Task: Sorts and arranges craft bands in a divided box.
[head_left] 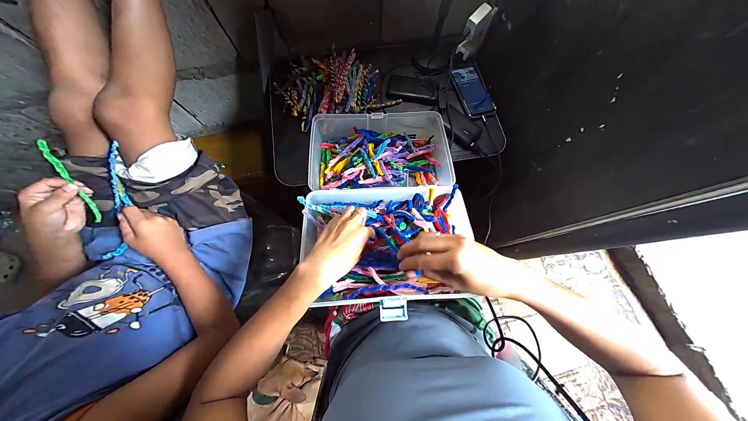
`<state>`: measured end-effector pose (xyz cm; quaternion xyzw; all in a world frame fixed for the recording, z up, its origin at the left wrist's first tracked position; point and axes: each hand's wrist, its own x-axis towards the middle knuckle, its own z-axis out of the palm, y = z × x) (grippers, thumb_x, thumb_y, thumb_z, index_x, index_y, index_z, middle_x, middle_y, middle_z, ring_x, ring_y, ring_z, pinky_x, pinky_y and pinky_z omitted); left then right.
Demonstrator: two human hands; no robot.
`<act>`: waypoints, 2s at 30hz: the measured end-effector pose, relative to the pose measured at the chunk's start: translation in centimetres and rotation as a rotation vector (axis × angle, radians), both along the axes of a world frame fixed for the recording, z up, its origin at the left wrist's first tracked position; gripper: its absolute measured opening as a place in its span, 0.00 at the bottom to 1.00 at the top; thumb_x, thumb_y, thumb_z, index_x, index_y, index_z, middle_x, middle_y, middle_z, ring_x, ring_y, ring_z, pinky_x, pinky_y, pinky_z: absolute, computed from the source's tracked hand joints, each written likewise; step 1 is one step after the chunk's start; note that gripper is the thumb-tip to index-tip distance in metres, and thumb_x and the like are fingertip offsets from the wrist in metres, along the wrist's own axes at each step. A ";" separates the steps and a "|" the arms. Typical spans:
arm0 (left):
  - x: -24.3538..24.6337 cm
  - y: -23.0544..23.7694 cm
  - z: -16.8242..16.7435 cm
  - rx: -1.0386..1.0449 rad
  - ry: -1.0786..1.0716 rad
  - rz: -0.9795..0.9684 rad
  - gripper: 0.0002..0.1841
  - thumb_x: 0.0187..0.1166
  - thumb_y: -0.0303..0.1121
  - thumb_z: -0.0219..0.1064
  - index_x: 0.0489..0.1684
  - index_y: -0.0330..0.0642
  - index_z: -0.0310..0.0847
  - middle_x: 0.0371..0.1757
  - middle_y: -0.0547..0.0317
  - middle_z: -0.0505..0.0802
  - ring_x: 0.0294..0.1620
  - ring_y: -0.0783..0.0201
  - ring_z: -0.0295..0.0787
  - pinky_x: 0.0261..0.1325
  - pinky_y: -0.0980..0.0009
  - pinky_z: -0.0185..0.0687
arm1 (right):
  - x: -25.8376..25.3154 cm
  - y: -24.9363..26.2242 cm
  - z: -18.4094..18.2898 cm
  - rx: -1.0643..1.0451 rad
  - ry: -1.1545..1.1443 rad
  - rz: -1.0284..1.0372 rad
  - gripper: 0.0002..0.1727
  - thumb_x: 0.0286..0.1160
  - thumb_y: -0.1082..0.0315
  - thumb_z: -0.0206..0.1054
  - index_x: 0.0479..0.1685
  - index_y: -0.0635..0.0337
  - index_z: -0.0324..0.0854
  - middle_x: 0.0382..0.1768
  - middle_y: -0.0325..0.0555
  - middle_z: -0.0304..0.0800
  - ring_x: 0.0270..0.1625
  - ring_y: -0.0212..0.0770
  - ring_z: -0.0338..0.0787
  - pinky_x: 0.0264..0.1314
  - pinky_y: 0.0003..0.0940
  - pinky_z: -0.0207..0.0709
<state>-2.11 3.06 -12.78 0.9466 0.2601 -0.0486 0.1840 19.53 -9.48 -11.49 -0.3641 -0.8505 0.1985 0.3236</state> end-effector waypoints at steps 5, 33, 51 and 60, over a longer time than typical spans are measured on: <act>0.2 -0.3 -0.5 0.077 -0.042 -0.062 0.06 0.78 0.23 0.69 0.35 0.34 0.93 0.45 0.37 0.88 0.55 0.38 0.85 0.56 0.48 0.83 | 2.0 -0.5 1.6 -0.090 0.249 -0.278 0.14 0.84 0.66 0.62 0.44 0.65 0.92 0.50 0.43 0.93 0.58 0.27 0.90 0.61 0.21 0.83; 1.8 -4.8 9.3 -0.455 -0.945 -0.047 0.09 0.82 0.26 0.63 0.36 0.32 0.88 0.37 0.64 0.85 0.35 0.84 0.81 0.38 0.91 0.79 | 0.6 -0.3 6.1 0.230 0.526 -0.233 0.07 0.82 0.69 0.68 0.43 0.61 0.91 0.44 0.38 0.93 0.53 0.26 0.89 0.56 0.20 0.84; 1.7 -4.3 9.8 -1.237 -0.790 -0.250 0.13 0.87 0.26 0.54 0.32 0.41 0.83 0.33 0.76 0.82 0.32 0.90 0.72 0.33 0.92 0.66 | 0.7 -3.6 8.6 1.176 -0.660 -0.320 0.08 0.78 0.82 0.62 0.41 0.65 0.87 0.33 0.37 0.95 0.37 0.27 0.85 0.59 0.20 0.68; 2.0 -4.4 10.4 -0.851 -0.801 -0.344 0.13 0.87 0.29 0.60 0.35 0.31 0.86 0.36 0.68 0.84 0.40 0.86 0.79 0.43 0.91 0.75 | 1.4 -3.6 9.5 0.885 -0.413 -0.090 0.09 0.85 0.81 0.48 0.44 0.64 0.74 0.32 0.48 0.77 0.32 0.41 0.74 0.36 0.31 0.66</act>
